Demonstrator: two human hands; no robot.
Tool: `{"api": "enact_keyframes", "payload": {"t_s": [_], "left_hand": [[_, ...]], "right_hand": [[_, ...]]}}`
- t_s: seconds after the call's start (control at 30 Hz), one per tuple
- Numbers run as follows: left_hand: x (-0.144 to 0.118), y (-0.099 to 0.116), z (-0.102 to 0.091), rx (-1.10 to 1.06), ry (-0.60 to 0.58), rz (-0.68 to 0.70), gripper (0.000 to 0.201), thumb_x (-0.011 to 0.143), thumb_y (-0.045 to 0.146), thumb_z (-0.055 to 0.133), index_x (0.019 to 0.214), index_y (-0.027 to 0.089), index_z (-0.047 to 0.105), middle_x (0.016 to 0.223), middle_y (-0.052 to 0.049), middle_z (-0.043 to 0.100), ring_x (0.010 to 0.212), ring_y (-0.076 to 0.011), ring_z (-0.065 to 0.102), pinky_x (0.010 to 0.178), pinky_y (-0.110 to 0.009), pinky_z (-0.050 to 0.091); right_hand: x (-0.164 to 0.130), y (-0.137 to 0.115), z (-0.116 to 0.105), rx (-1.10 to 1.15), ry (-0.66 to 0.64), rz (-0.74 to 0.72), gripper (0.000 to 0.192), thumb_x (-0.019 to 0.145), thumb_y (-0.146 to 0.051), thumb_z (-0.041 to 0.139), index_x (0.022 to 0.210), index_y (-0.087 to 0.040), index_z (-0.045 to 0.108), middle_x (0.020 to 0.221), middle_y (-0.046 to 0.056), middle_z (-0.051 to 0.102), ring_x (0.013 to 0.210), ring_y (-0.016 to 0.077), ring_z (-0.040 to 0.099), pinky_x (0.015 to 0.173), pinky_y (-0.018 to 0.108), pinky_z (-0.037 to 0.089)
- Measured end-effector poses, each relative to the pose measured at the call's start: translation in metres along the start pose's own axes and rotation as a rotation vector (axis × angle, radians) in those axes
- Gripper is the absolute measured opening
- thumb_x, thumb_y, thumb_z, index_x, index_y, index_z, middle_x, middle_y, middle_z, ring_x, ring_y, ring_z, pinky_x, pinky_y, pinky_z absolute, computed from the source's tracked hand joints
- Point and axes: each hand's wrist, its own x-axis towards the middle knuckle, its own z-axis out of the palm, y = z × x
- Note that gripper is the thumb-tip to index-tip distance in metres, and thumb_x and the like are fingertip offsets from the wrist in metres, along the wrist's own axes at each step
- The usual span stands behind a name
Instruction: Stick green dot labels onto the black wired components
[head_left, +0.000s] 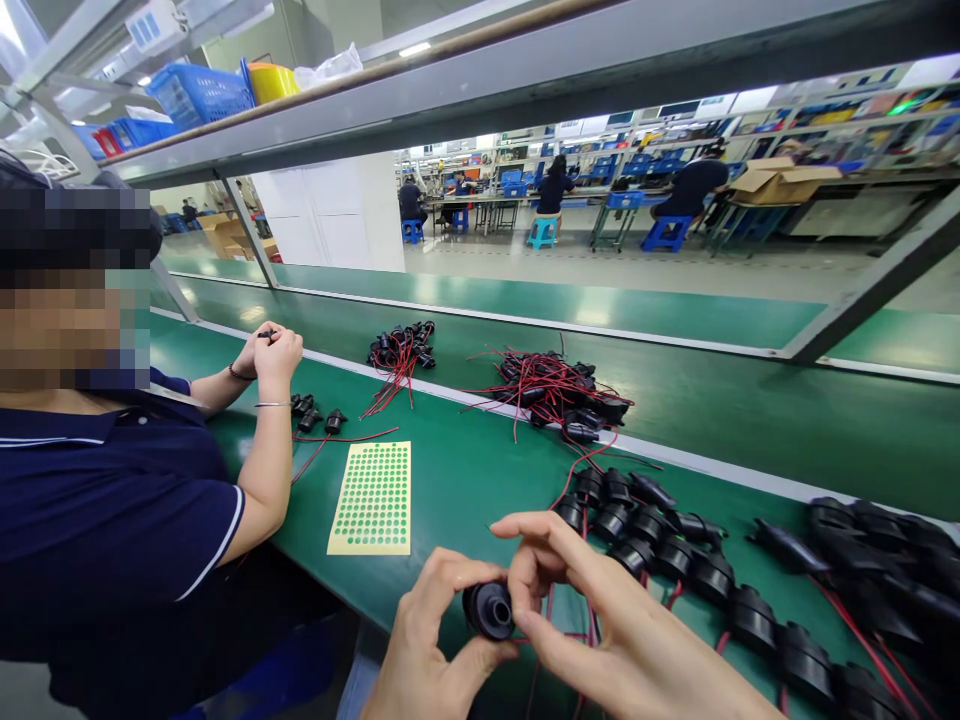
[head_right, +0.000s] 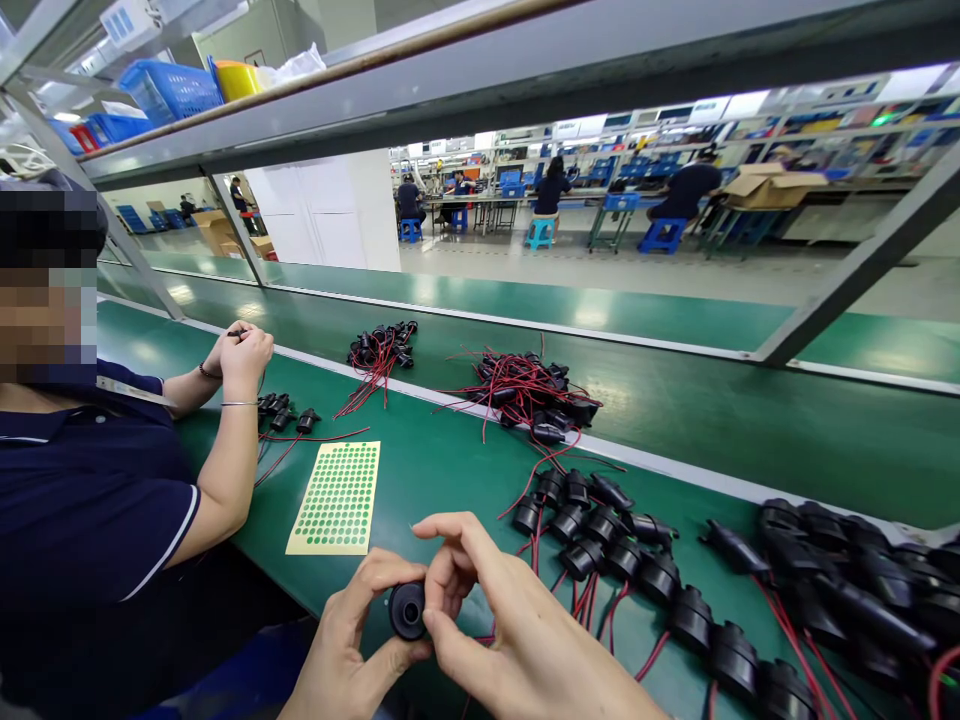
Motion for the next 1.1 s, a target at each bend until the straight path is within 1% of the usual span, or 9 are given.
{"api": "enact_keyframes", "payload": {"t_s": [0.07, 0.13, 0.33, 0.57, 0.7, 0.83, 0.9, 1.03, 1.1], "left_hand": [[-0.001, 0.000, 0.001, -0.004, 0.021, 0.015, 0.031, 0.090, 0.023, 0.081, 0.118, 0.033, 0.074, 0.107, -0.001, 0.072, 0.097, -0.0218, 0.068, 0.090, -0.030, 0.049], [-0.002, 0.001, 0.002, -0.018, 0.050, 0.030, 0.031, 0.090, 0.022, 0.081, 0.118, 0.034, 0.074, 0.105, 0.000, 0.071, 0.095, -0.0206, 0.067, 0.088, -0.029, 0.049], [-0.002, 0.004, 0.008, -0.070, 0.126, 0.034, 0.029, 0.088, 0.026, 0.084, 0.115, 0.034, 0.077, 0.104, 0.000, 0.073, 0.096, -0.0213, 0.069, 0.089, -0.029, 0.050], [-0.005, 0.003, 0.009, 0.013, 0.201, 0.093, 0.028, 0.094, 0.030, 0.079, 0.121, 0.037, 0.077, 0.108, -0.002, 0.075, 0.100, -0.0227, 0.070, 0.091, -0.031, 0.052], [-0.003, -0.002, 0.003, 0.085, 0.138, 0.222, 0.048, 0.095, 0.019, 0.076, 0.134, 0.046, 0.069, 0.113, -0.001, 0.075, 0.102, -0.0207, 0.069, 0.090, -0.029, 0.052], [0.000, -0.011, -0.001, -0.080, 0.092, 0.123, 0.029, 0.099, 0.033, 0.073, 0.127, 0.036, 0.071, 0.110, -0.003, 0.072, 0.100, -0.0221, 0.069, 0.091, -0.031, 0.052], [0.001, -0.015, -0.003, -0.178, 0.043, 0.040, 0.030, 0.100, 0.046, 0.068, 0.127, 0.031, 0.069, 0.113, -0.005, 0.071, 0.105, -0.0248, 0.068, 0.096, -0.033, 0.051], [-0.002, -0.016, -0.009, -0.226, -0.003, -0.044, 0.048, 0.099, 0.059, 0.065, 0.134, 0.026, 0.065, 0.123, -0.010, 0.070, 0.113, -0.0276, 0.065, 0.100, -0.034, 0.047], [-0.003, -0.014, -0.010, -0.228, -0.018, -0.046, 0.053, 0.097, 0.063, 0.065, 0.133, 0.024, 0.066, 0.121, -0.010, 0.069, 0.110, -0.0272, 0.064, 0.097, -0.033, 0.047]], "right_hand": [[-0.001, -0.002, 0.002, -0.022, 0.021, -0.013, 0.048, 0.093, -0.012, 0.058, 0.135, -0.034, 0.053, 0.092, -0.002, 0.069, 0.088, 0.0169, 0.069, 0.055, 0.018, 0.048], [-0.003, -0.003, 0.004, -0.051, 0.054, -0.045, 0.047, 0.093, -0.013, 0.058, 0.135, -0.034, 0.053, 0.092, -0.001, 0.069, 0.089, 0.0177, 0.070, 0.053, 0.018, 0.048], [-0.004, -0.004, 0.010, -0.144, 0.131, -0.136, 0.047, 0.093, -0.009, 0.056, 0.132, -0.034, 0.052, 0.090, -0.004, 0.070, 0.085, 0.0154, 0.073, 0.081, 0.023, 0.059], [-0.003, 0.000, 0.012, -0.115, 0.094, -0.133, 0.043, 0.099, -0.012, 0.052, 0.135, -0.035, 0.050, 0.096, -0.003, 0.066, 0.095, 0.0160, 0.071, 0.087, 0.024, 0.057], [0.006, 0.006, 0.008, 0.040, -0.006, -0.089, 0.046, 0.098, -0.014, 0.057, 0.138, -0.034, 0.046, 0.106, -0.001, 0.059, 0.104, 0.0165, 0.064, 0.095, 0.028, 0.055], [0.020, 0.014, 0.010, 0.182, -0.035, -0.110, 0.045, 0.098, -0.018, 0.059, 0.138, -0.031, 0.043, 0.107, 0.001, 0.055, 0.100, 0.0175, 0.061, 0.094, 0.033, 0.056], [0.024, 0.018, 0.011, 0.134, 0.000, -0.179, 0.044, 0.101, -0.018, 0.057, 0.140, -0.034, 0.042, 0.109, 0.001, 0.057, 0.103, 0.0185, 0.062, 0.096, 0.035, 0.056], [0.024, 0.020, 0.011, -0.110, 0.224, -0.484, 0.052, 0.101, -0.007, 0.056, 0.140, -0.039, 0.044, 0.106, 0.001, 0.062, 0.096, 0.0197, 0.064, 0.090, 0.034, 0.057], [0.021, 0.019, 0.010, -0.188, 0.223, -0.614, 0.061, 0.097, 0.001, 0.055, 0.142, -0.039, 0.043, 0.100, 0.001, 0.066, 0.089, 0.0208, 0.065, 0.083, 0.034, 0.058]]}}
